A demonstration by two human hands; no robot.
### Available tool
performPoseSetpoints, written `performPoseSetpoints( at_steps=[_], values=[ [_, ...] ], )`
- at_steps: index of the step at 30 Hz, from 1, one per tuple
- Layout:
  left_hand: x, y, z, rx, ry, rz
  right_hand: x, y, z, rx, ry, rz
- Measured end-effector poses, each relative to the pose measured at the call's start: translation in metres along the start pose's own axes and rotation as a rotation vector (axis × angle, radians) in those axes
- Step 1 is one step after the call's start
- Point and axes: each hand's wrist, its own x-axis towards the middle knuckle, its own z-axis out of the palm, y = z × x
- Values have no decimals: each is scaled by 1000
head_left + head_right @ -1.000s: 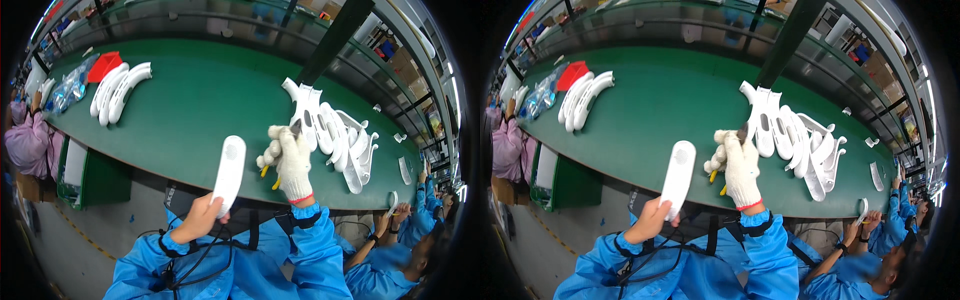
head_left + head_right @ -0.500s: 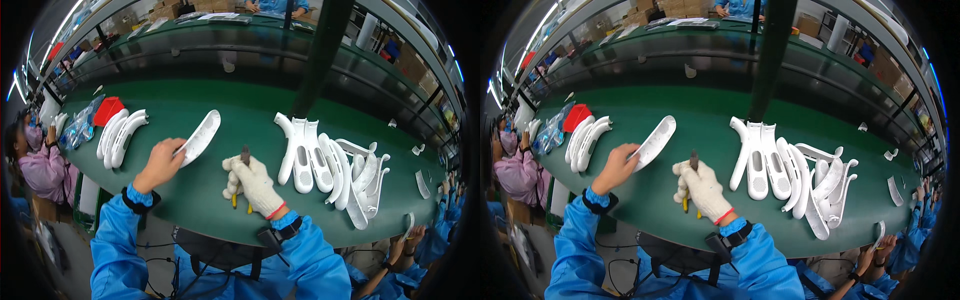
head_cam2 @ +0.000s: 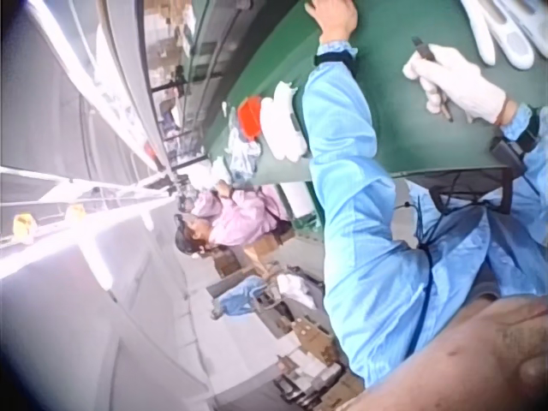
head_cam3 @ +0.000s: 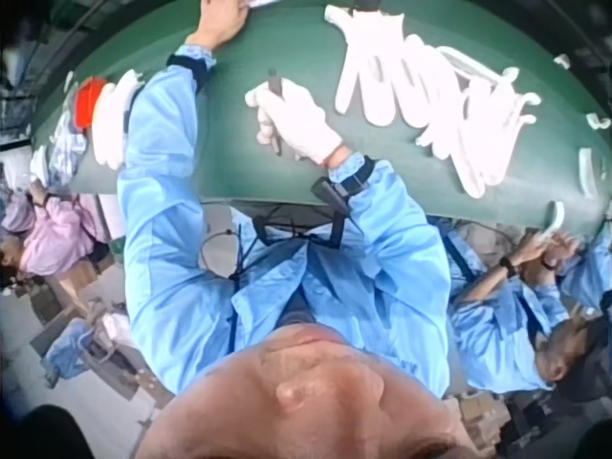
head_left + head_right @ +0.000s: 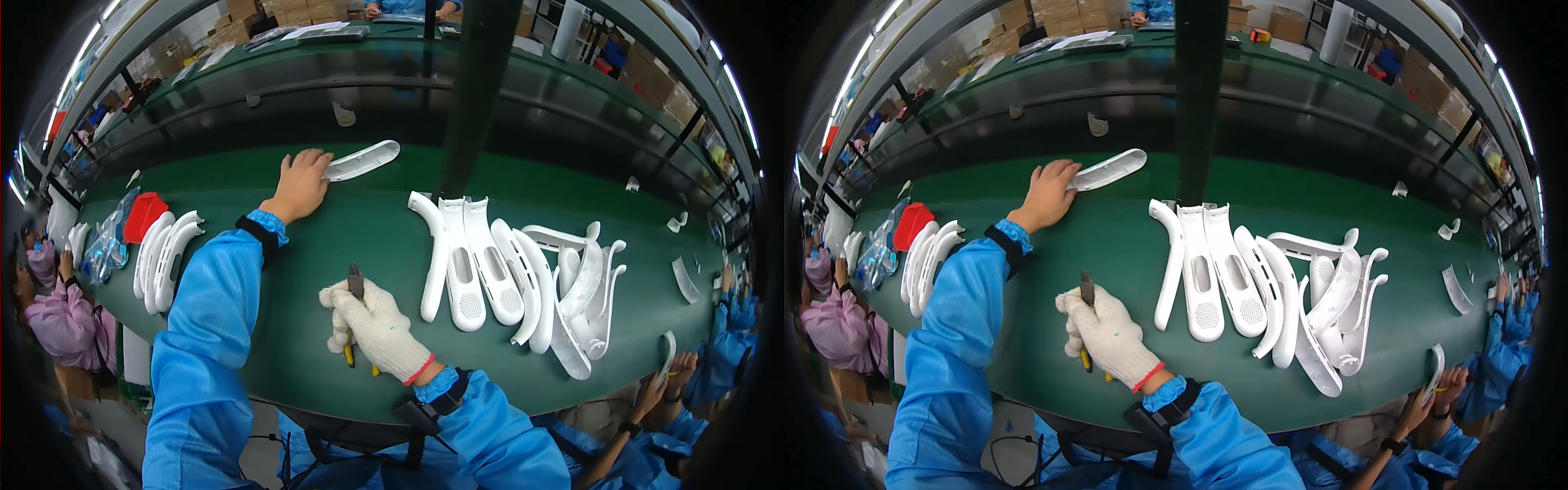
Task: Assemble white plastic housings for handheld electronic devices using a small blade or tool to trim excess material.
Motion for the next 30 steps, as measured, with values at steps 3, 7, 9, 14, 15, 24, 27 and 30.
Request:
performPoseSetpoints(
  at_steps=[3,7,9,14,15,24,27,30],
  values=[
    [9,34,-24,-182,-2,116,-4,1,-1,20,8,-44],
    [15,91,-29,-571,-267,261,-12,-5,-5,282,-162,-43],
    [17,112,-21,-596,-221,363,-20,-14,-7,314,-287,34],
    [15,123,-27,-482,-337,227,-29,-19,-10,247,-485,147],
    [10,115,-36,-441,-367,186,-30,-20,-10,233,-530,156],
    [-180,61,-140,-562,-101,23,-44,-26,-7,340,-440,-71],
    [-248,92,-159,-538,-40,-46,-31,-19,-16,486,-349,-159],
    [-300,140,-168,-624,-34,-207,-23,-19,-13,354,-73,-326]
  ],
)
